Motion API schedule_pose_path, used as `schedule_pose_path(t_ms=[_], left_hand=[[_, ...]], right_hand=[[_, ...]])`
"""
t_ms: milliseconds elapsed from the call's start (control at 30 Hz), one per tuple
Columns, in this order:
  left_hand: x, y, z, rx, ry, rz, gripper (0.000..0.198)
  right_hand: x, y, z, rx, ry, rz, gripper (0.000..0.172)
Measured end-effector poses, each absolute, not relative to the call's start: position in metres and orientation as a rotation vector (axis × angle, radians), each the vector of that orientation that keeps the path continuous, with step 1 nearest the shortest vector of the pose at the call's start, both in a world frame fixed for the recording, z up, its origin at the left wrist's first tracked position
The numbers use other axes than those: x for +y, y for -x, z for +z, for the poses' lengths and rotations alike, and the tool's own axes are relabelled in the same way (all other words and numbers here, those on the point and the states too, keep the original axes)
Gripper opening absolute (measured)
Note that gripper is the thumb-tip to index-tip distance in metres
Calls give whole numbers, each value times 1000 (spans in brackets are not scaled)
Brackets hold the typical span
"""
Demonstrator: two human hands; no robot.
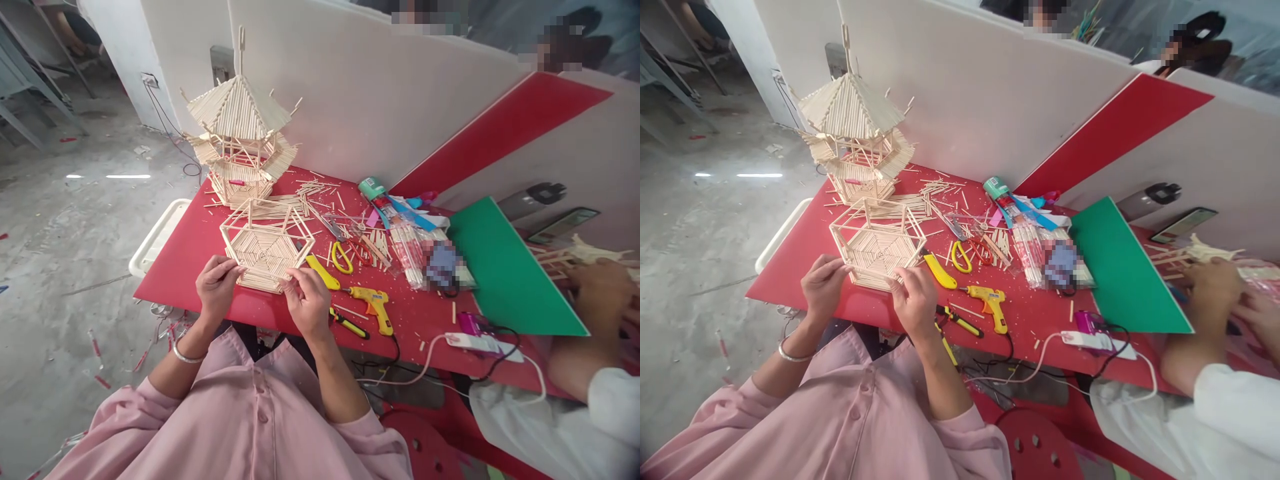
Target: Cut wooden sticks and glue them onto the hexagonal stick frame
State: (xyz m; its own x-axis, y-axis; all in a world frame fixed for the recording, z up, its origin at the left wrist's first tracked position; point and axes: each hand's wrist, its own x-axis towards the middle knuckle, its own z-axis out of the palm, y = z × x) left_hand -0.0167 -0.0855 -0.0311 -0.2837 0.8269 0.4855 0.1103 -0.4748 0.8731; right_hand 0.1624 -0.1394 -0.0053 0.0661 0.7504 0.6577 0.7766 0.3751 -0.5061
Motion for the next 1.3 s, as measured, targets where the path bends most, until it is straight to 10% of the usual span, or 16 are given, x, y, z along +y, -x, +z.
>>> schedule_pose_path(t_ms=[1300], left_hand=[[-86,19,-22,1186,-1482,1721,22]], right_hand=[[-142,-164,-3,-1674,1411,8,14]])
